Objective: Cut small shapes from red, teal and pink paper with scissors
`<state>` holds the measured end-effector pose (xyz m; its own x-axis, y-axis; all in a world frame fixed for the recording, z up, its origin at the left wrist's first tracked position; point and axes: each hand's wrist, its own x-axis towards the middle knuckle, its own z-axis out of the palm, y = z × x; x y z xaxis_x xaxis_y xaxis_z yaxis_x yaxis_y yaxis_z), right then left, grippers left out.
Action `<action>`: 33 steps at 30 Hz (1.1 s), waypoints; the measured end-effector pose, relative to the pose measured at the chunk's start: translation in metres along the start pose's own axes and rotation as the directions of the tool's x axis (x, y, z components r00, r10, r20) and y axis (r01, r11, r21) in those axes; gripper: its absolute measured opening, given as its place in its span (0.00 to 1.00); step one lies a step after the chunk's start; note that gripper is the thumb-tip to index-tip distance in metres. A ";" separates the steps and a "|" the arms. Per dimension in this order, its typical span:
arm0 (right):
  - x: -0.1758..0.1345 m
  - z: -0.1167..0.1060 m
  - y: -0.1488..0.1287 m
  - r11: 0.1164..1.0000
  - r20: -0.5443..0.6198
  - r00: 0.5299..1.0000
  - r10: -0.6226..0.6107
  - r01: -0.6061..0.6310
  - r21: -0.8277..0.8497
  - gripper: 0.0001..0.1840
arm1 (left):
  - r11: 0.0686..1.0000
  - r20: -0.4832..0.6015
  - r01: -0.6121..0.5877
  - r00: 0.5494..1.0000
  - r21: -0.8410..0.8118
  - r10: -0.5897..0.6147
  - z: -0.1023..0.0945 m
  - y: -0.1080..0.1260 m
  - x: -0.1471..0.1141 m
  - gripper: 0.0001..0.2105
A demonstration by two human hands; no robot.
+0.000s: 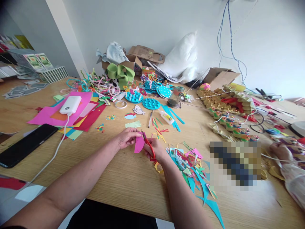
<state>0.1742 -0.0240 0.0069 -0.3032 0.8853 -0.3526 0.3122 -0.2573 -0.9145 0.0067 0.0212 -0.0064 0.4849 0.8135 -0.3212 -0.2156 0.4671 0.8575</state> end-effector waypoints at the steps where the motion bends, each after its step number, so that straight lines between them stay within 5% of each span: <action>1: 0.000 0.000 0.001 1.000 -0.001 1.000 -0.001 0.001 0.000 0.10 | 1.000 -0.002 -0.002 1.000 -0.002 0.002 0.000 0.000 0.000 0.10; 23: -0.001 -0.001 -0.001 1.000 0.012 1.000 0.019 -0.019 -0.024 0.14 | 0.996 -0.024 -0.010 1.000 0.090 0.012 0.000 0.000 0.001 0.10; 33: -0.002 0.000 -0.002 1.000 0.011 1.000 0.011 -0.011 -0.014 0.17 | 1.000 -0.071 0.003 0.998 -0.004 -0.003 0.001 -0.002 0.001 0.14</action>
<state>0.1743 -0.0250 0.0098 -0.3093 0.8782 -0.3648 0.3281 -0.2616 -0.9077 0.0085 0.0208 -0.0082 0.4246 0.8345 -0.3512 -0.2175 0.4705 0.8552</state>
